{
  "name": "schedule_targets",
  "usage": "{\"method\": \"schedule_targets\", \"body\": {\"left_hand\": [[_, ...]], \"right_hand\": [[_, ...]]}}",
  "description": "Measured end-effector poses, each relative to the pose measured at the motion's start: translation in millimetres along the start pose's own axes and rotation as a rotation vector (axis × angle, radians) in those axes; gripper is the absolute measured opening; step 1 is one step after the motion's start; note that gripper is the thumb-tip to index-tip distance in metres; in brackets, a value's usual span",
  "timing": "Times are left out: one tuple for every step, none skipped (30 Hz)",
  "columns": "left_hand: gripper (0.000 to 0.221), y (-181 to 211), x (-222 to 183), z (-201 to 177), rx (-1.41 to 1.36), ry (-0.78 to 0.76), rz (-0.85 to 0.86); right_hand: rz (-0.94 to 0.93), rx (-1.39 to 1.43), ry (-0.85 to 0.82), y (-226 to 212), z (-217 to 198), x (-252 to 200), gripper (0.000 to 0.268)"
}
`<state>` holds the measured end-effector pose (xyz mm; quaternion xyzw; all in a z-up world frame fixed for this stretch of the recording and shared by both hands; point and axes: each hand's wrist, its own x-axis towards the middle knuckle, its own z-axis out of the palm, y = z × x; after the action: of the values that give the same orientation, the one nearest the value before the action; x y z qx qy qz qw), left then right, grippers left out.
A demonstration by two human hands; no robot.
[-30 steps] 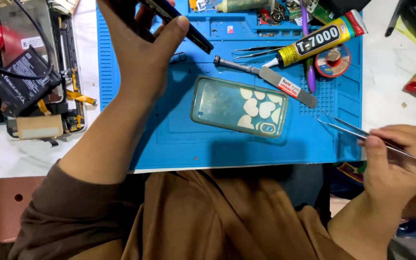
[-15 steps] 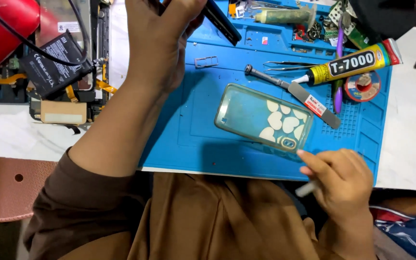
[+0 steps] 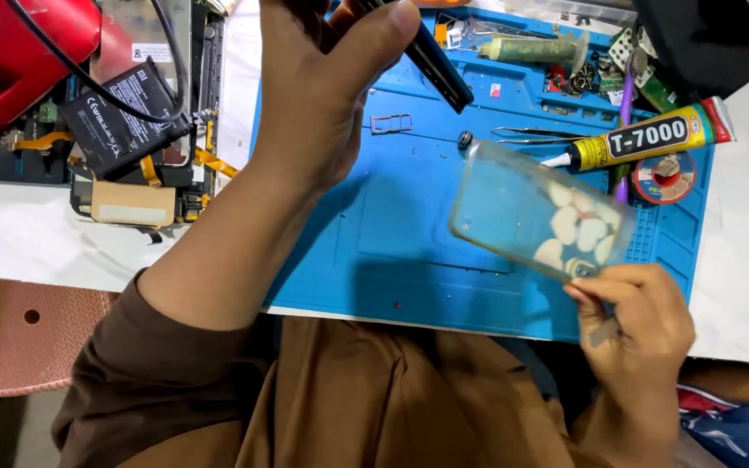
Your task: Applying adhesive to a mobile phone frame and securing internal components during a repair process.
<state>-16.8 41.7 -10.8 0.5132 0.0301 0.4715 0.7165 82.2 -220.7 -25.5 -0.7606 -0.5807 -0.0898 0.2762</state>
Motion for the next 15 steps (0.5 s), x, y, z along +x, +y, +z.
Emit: {"method": "schedule_targets", "body": {"left_hand": [[0.025,-0.7,0.7,0.4,0.007,0.0,0.013],[0.025,-0.2,0.2,-0.7,0.005,0.001,0.014],[0.025,0.1,0.0,-1.4,0.011,-0.009,0.008],[0.025,0.2,-0.3,-2.0,0.017,-0.019,0.001],[0.025,1.6,0.0,-1.3,0.013,-0.019,0.0],[0.024,2.8,0.2,-0.4,0.017,-0.008,-0.006],[0.024,4.2,0.7,0.4,0.021,0.002,-0.012],[0.024,2.8,0.3,-0.5,0.017,0.0,-0.013],[0.025,1.5,0.2,-1.4,0.02,-0.011,-0.004],[0.025,0.2,0.1,-2.2,0.024,-0.022,0.005],[0.025,-0.6,-0.1,-2.0,0.021,-0.023,0.004],[0.026,-1.3,-0.3,-1.8,0.03,-0.006,-0.008],[0.027,-1.7,0.0,-1.8,0.041,0.01,-0.019],[0.027,-2.0,0.1,-1.8,0.041,0.008,-0.018],[0.027,-2.0,0.0,-2.1,0.046,-0.001,-0.008]], "right_hand": [[0.006,-0.033,0.06,0.7,-3.3,-1.3,0.007],[0.005,-0.036,0.059,1.7,-8.4,-4.2,0.007],[0.028,-0.061,0.06,2.8,-13.7,-7.1,0.008],[0.05,-0.087,0.061,4.0,-19.2,-10.0,0.01],[0.051,-0.091,0.06,7.4,-23.0,-14.4,0.01],[0.029,-0.126,0.056,11.0,-26.9,-18.8,0.012],[0.007,-0.161,0.053,14.4,-30.6,-23.4,0.014],[0.009,-0.165,0.053,12.8,-31.3,-23.5,0.014],[0.013,-0.147,0.06,11.4,-31.8,-23.5,0.012],[0.018,-0.129,0.066,10.0,-32.4,-23.5,0.011],[0.02,-0.132,0.066,7.7,-29.0,-21.5,0.011],[-0.002,-0.086,0.064,5.3,-25.7,-19.6,0.009],[-0.025,-0.039,0.065,3.3,-21.8,-17.1,0.008],[-0.025,-0.04,0.067,-1.0,-17.6,-15.2,0.008],[-0.044,-0.012,0.02,-5.3,-13.1,-13.3,0.006]]}}
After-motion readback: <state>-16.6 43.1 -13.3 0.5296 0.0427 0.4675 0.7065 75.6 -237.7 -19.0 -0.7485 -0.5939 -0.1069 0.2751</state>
